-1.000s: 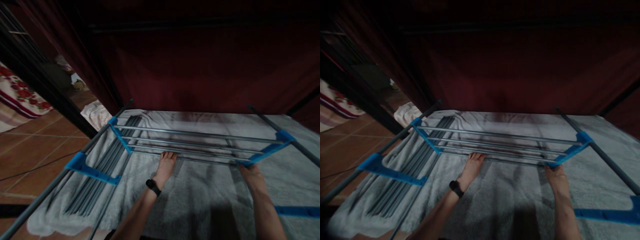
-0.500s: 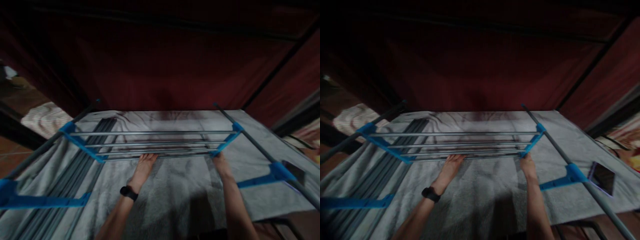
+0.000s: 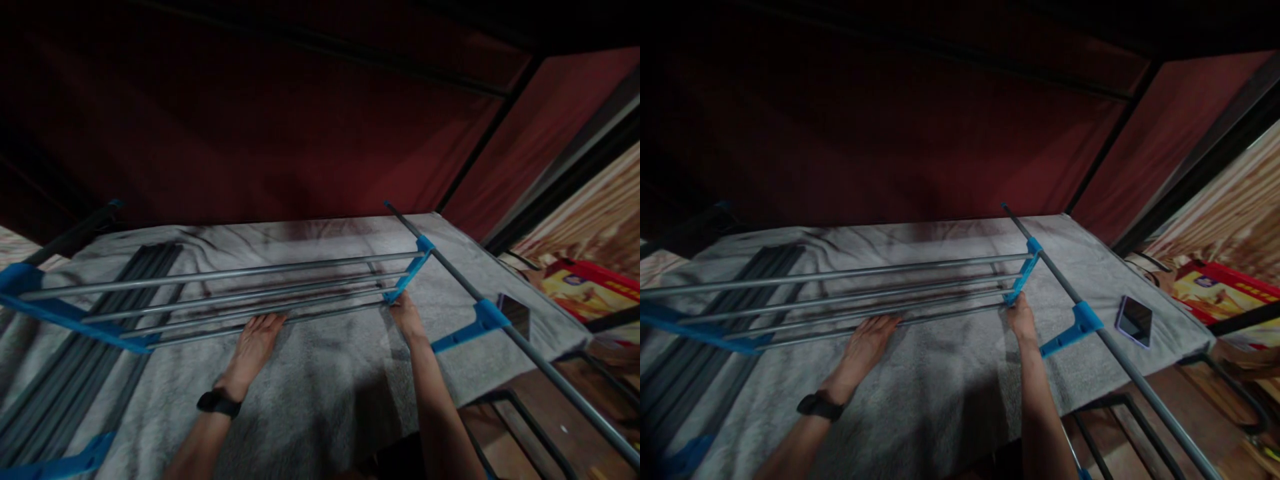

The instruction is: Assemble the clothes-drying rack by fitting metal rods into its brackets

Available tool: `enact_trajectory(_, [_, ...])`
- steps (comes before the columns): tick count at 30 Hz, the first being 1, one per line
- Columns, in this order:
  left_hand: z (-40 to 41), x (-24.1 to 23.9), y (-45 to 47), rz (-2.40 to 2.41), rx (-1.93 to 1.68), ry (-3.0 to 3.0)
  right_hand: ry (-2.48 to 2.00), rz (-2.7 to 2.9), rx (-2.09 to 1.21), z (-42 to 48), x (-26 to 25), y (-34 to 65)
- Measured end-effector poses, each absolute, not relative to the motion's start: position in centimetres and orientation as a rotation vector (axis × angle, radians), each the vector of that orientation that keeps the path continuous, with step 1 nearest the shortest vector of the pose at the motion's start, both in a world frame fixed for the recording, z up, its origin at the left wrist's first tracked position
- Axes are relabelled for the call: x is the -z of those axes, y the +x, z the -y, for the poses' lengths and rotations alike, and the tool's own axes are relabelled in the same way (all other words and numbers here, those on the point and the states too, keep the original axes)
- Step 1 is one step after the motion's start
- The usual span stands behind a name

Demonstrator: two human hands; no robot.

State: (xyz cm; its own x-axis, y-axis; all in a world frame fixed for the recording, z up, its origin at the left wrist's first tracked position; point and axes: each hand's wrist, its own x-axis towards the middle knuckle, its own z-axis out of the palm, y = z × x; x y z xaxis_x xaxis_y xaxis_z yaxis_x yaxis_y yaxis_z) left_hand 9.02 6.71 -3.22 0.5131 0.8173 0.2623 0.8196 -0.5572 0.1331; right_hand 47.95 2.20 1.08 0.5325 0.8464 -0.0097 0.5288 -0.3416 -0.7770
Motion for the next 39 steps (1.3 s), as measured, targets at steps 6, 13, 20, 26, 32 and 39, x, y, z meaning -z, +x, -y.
enact_trajectory(6, [-6.8,3.4,8.6,1.480,0.531,-2.741,-2.013,1.095,-0.554,-2.4,-0.5,48.1])
enact_trajectory(13, [-6.9,2.8,8.6,1.484,0.494,-2.764,-1.948,1.177,-0.515,-2.5,0.6,48.3])
enact_trajectory(20, [-6.9,2.4,8.4,1.477,0.531,-2.764,-1.988,1.175,-0.465,-2.7,0.4,47.8])
enact_trajectory(26, [-7.2,2.4,8.0,1.483,0.485,-2.777,-2.096,1.191,-0.379,-2.6,1.0,47.6])
enact_trajectory(32, [-7.4,2.0,8.0,1.483,0.507,-2.797,-2.177,1.204,-0.305,-2.5,1.4,47.7])
enact_trajectory(39, [-7.5,2.2,7.9,1.503,0.545,-2.821,-2.149,1.193,-0.309,-2.2,0.2,46.9])
